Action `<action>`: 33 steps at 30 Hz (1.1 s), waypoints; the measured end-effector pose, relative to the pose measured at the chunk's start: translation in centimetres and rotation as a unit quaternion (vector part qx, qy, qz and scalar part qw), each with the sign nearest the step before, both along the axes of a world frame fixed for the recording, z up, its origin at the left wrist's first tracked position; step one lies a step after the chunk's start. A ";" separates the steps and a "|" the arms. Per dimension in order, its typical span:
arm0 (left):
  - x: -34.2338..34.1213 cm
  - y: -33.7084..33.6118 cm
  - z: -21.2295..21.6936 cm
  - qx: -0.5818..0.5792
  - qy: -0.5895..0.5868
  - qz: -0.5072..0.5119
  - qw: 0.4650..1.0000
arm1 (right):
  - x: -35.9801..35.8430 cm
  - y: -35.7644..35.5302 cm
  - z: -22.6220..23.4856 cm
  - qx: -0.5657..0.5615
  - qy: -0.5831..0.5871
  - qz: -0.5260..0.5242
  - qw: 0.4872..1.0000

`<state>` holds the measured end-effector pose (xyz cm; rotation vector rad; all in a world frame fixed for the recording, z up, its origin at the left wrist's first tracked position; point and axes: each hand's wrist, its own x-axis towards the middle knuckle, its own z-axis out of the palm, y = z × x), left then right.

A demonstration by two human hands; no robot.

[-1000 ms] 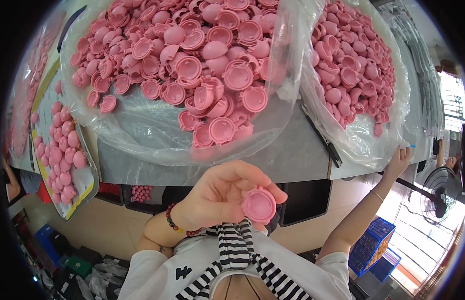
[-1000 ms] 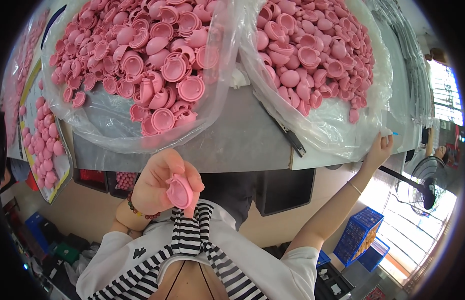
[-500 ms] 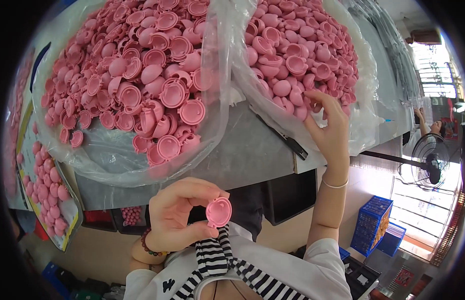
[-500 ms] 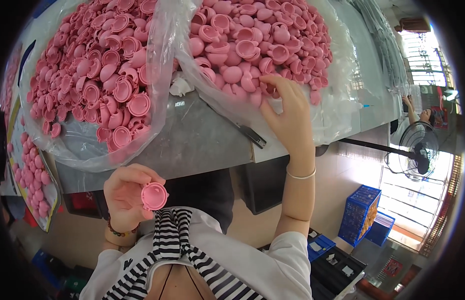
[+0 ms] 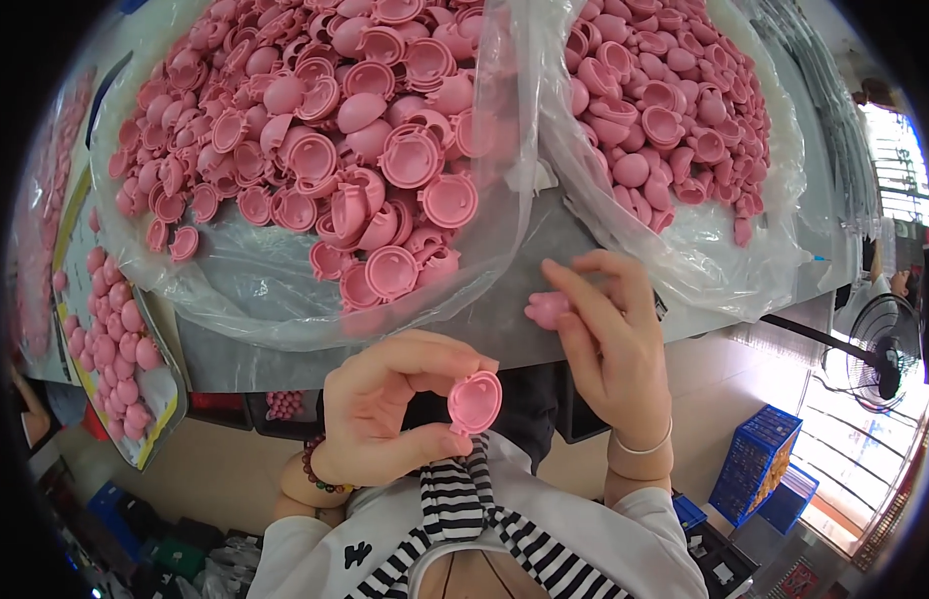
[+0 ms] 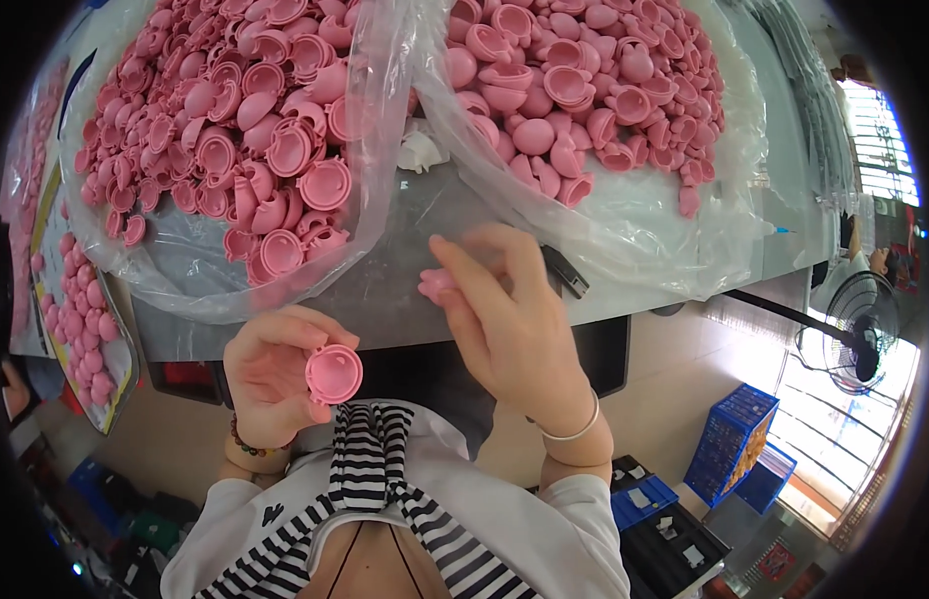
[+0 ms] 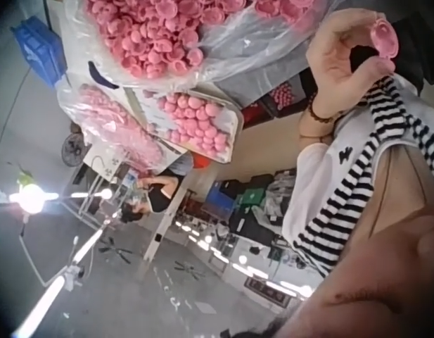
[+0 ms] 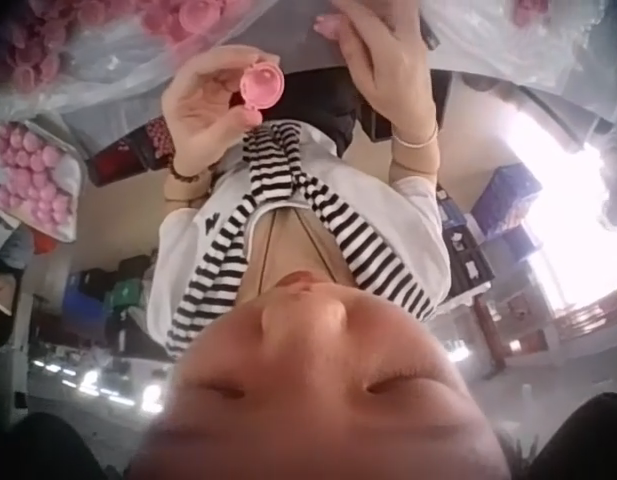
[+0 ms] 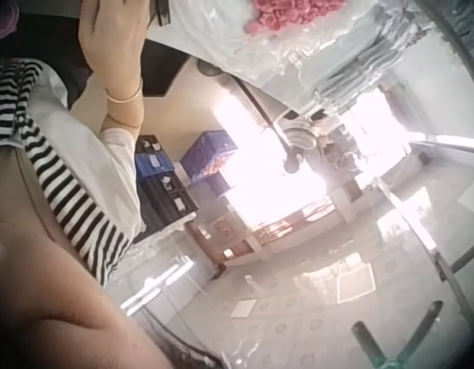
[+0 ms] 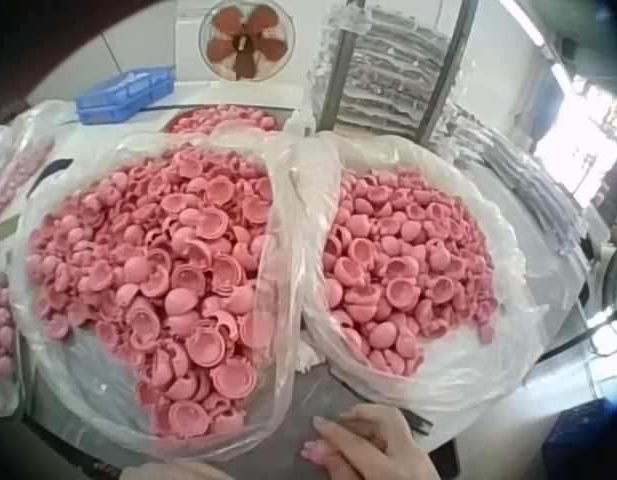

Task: Apply glue to the edges of pink plastic semi-spheres and join them together to assemble completed balls.

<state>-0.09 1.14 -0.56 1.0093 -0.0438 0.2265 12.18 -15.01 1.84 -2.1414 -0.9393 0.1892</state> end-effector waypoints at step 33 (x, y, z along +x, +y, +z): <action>1.0 -0.3 -0.6 0.251 -0.024 0.057 0.966 | -4.1 -0.1 -1.7 0.257 -0.077 0.097 0.958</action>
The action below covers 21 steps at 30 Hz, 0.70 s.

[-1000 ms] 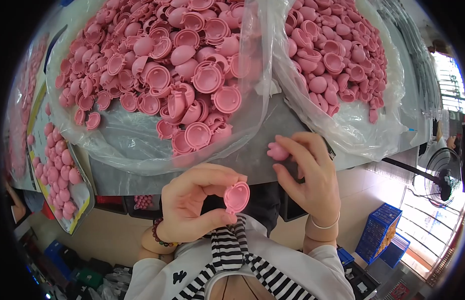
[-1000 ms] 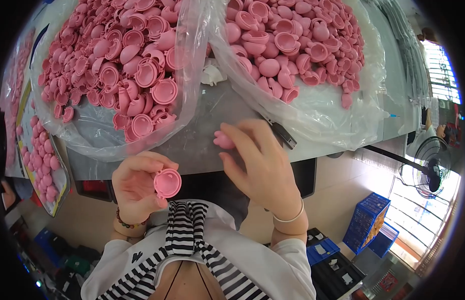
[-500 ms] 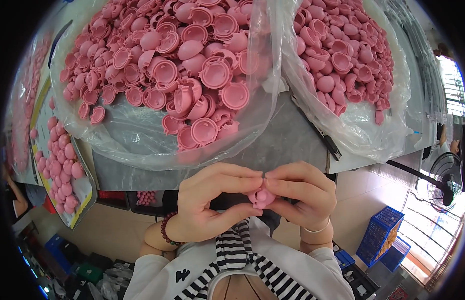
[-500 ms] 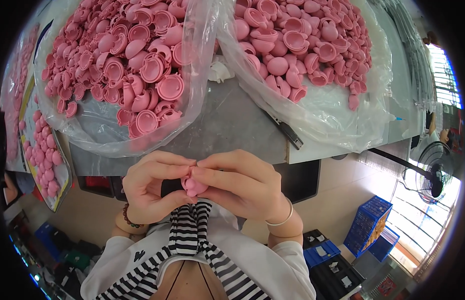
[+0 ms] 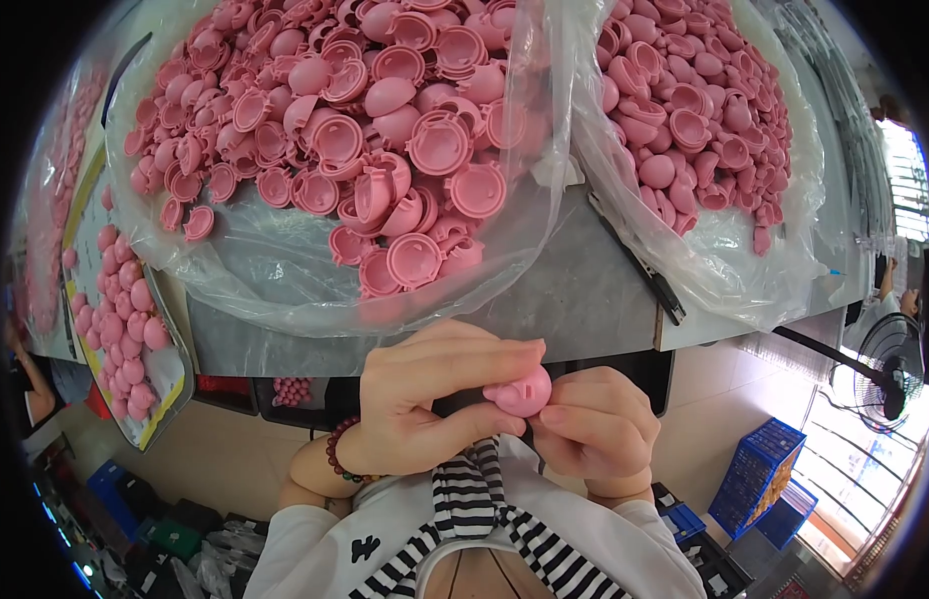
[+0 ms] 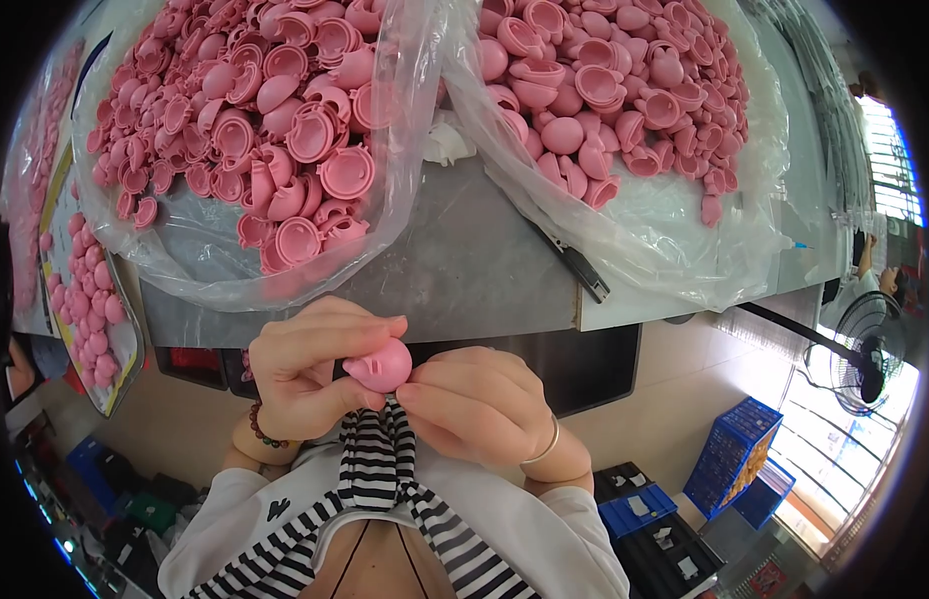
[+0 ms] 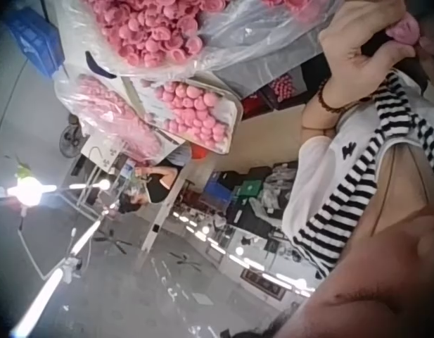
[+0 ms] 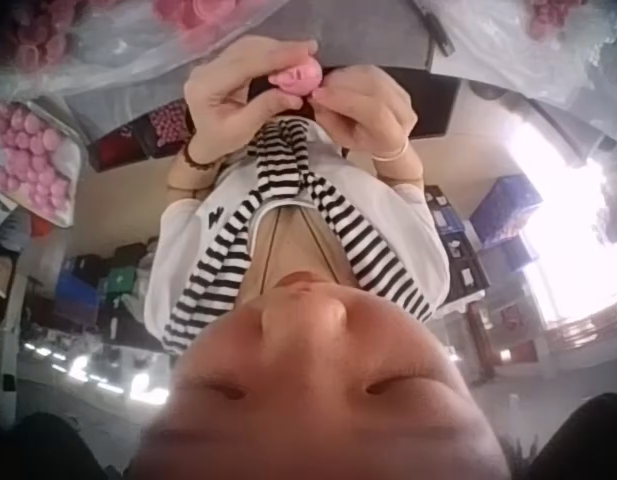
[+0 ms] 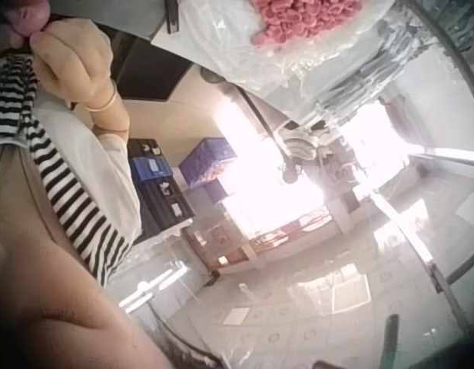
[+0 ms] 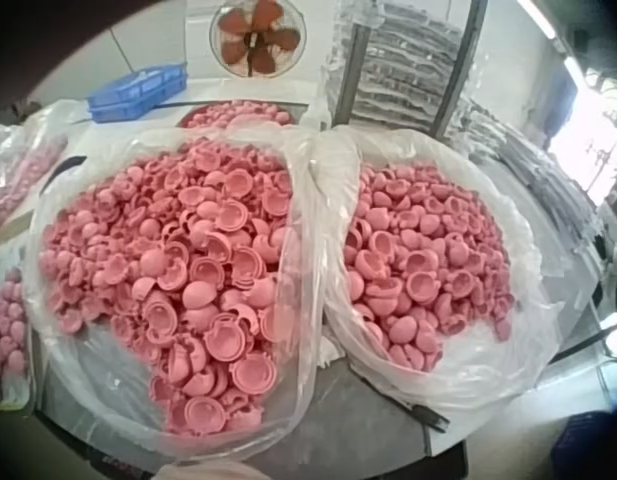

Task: Apply glue to the edges of pink plastic semi-spheres and join them together to assemble completed balls.

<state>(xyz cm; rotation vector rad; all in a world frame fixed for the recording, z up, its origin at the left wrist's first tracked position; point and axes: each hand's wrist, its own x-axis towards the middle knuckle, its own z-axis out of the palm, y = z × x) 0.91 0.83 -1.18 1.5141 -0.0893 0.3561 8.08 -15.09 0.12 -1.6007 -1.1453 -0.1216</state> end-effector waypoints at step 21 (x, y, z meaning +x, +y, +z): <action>-0.4 -0.2 0.1 -0.373 0.093 -0.101 0.917 | 13.0 -17.6 2.6 0.127 -0.154 -0.633 0.748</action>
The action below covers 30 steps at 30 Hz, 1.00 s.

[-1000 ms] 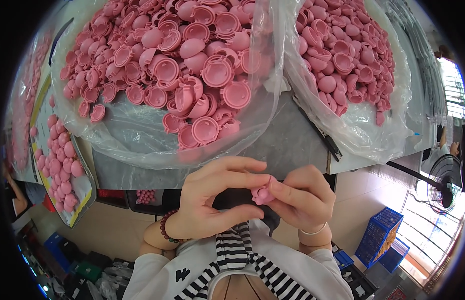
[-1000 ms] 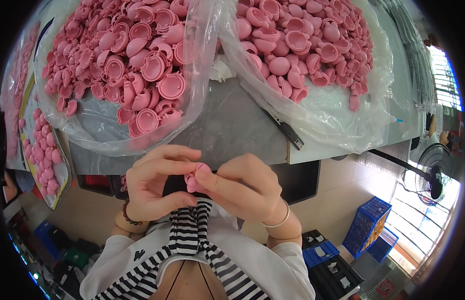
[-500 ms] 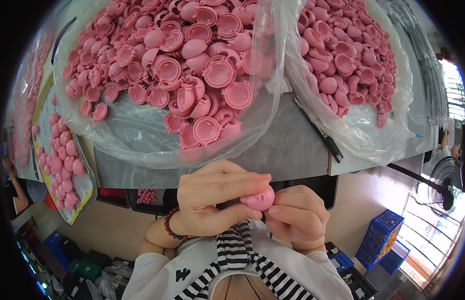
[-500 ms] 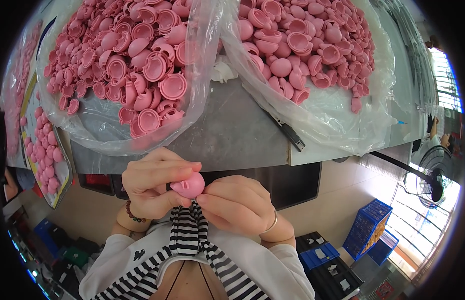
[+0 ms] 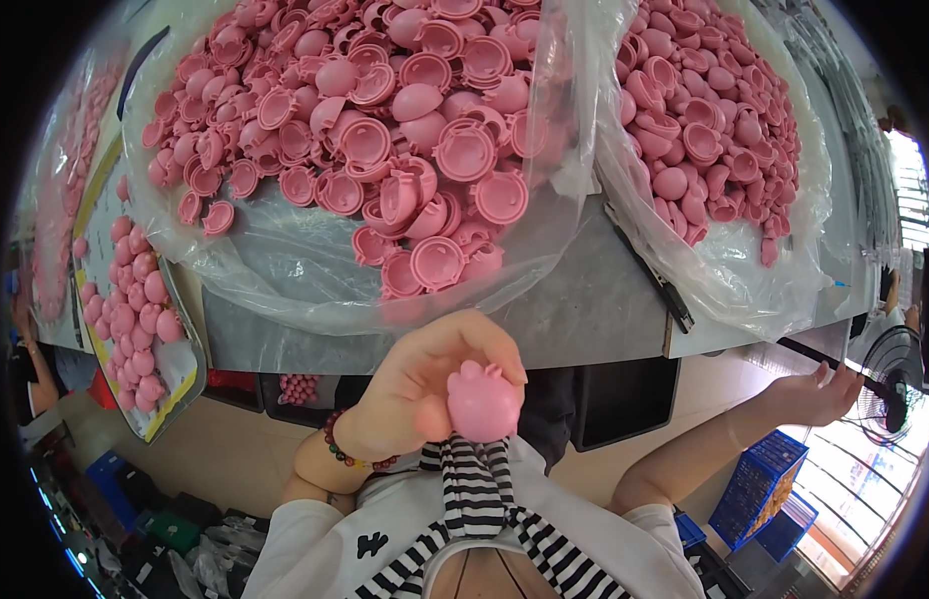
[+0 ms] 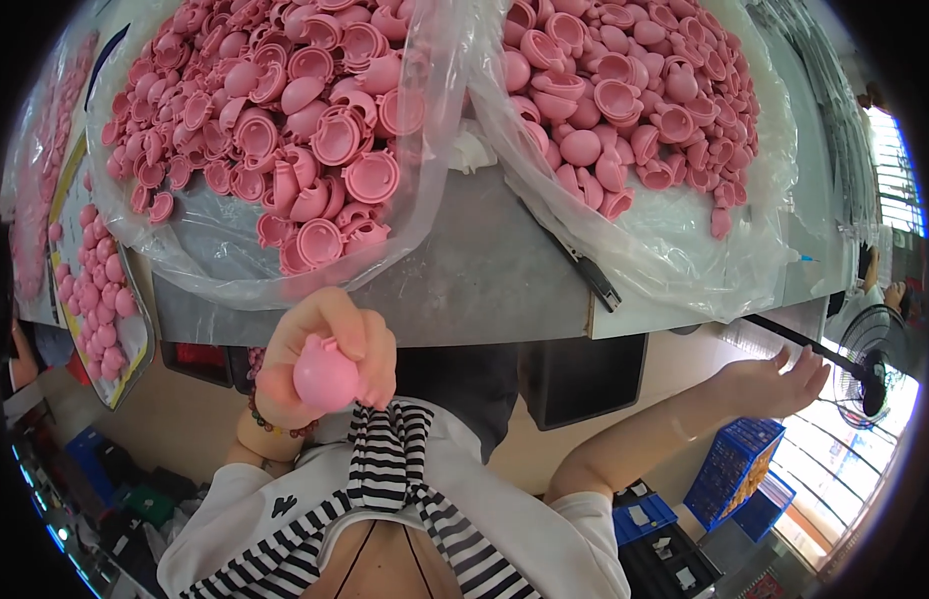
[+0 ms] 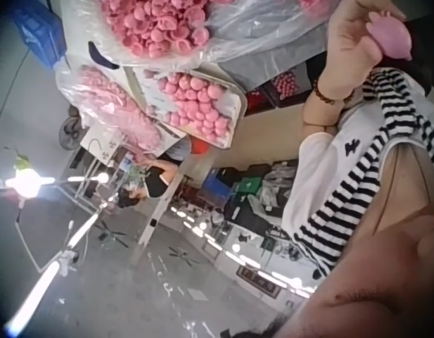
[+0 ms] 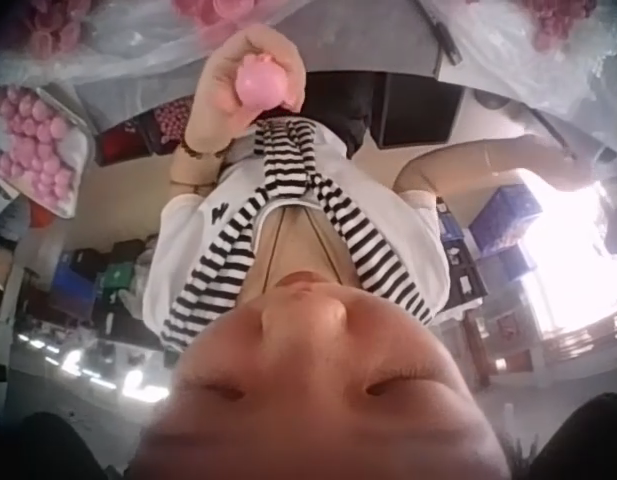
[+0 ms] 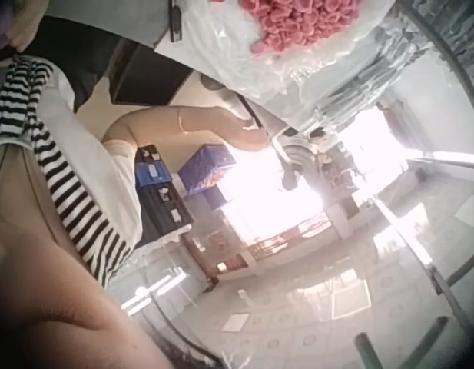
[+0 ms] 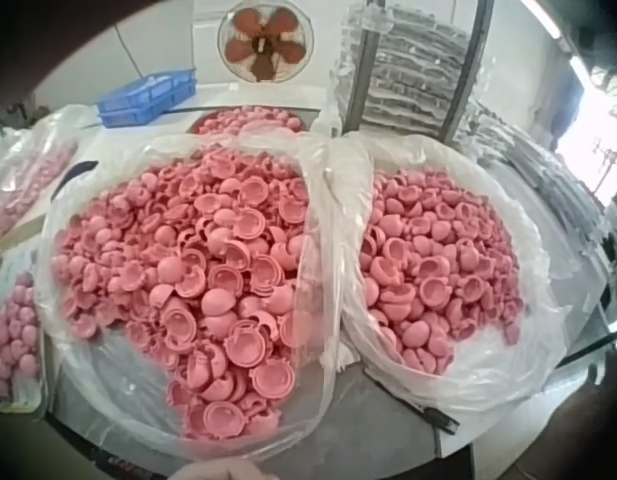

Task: Apply glue to the edges of pink plastic semi-spheres and join them together to assemble completed balls.

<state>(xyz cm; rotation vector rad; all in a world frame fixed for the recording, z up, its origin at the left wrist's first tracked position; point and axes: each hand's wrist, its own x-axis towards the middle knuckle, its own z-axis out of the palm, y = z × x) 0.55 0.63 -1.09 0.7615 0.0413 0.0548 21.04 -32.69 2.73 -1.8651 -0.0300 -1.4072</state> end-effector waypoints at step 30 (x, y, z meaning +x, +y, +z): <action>-9.0 15.8 3.3 0.785 0.254 0.452 0.338 | -4.6 7.5 -1.7 0.180 0.184 0.467 0.846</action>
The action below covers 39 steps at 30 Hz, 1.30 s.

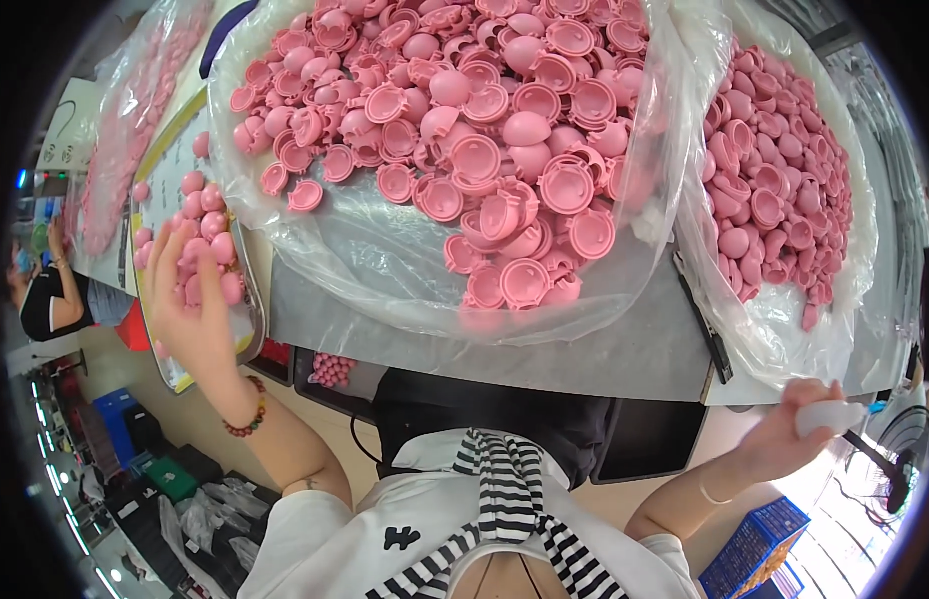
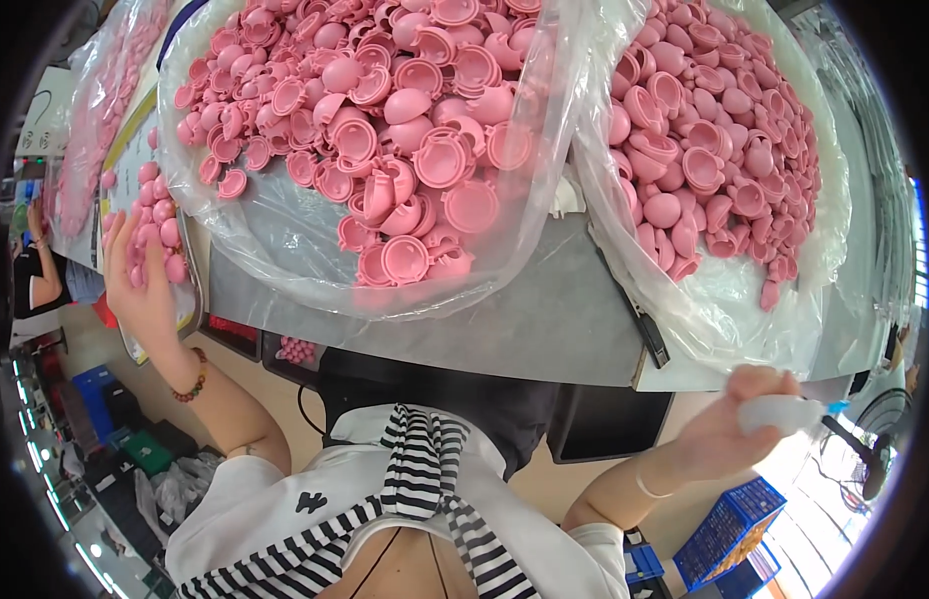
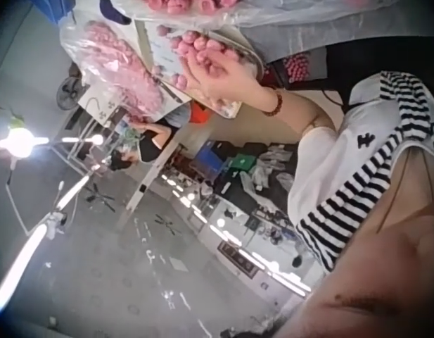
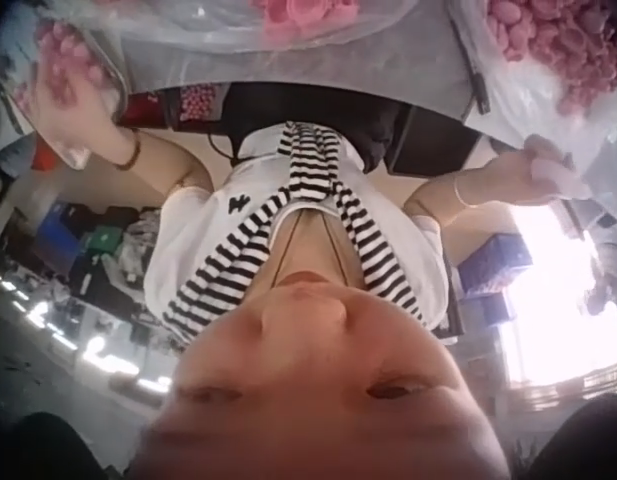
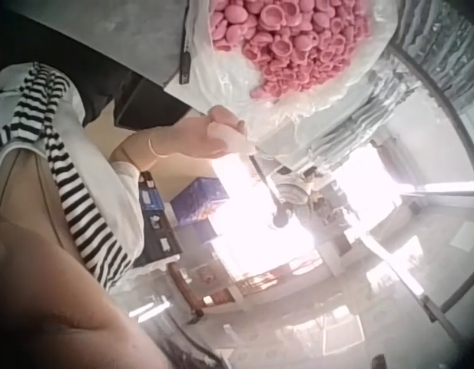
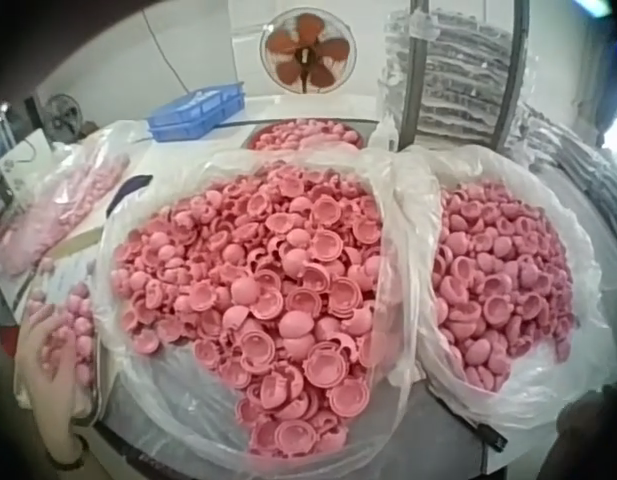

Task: Apply glue to the edges of pink plastic semi-spheres and join them together to assemble completed balls.

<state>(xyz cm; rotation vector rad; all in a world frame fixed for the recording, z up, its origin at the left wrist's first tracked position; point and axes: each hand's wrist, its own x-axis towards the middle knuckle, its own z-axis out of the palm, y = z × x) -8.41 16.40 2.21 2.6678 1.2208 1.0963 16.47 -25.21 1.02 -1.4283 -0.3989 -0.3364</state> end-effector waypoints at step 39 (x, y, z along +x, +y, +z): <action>7.7 -16.2 -3.0 -0.720 -0.282 -0.490 0.402 | -7.4 10.8 1.1 -0.033 -0.214 0.224 0.950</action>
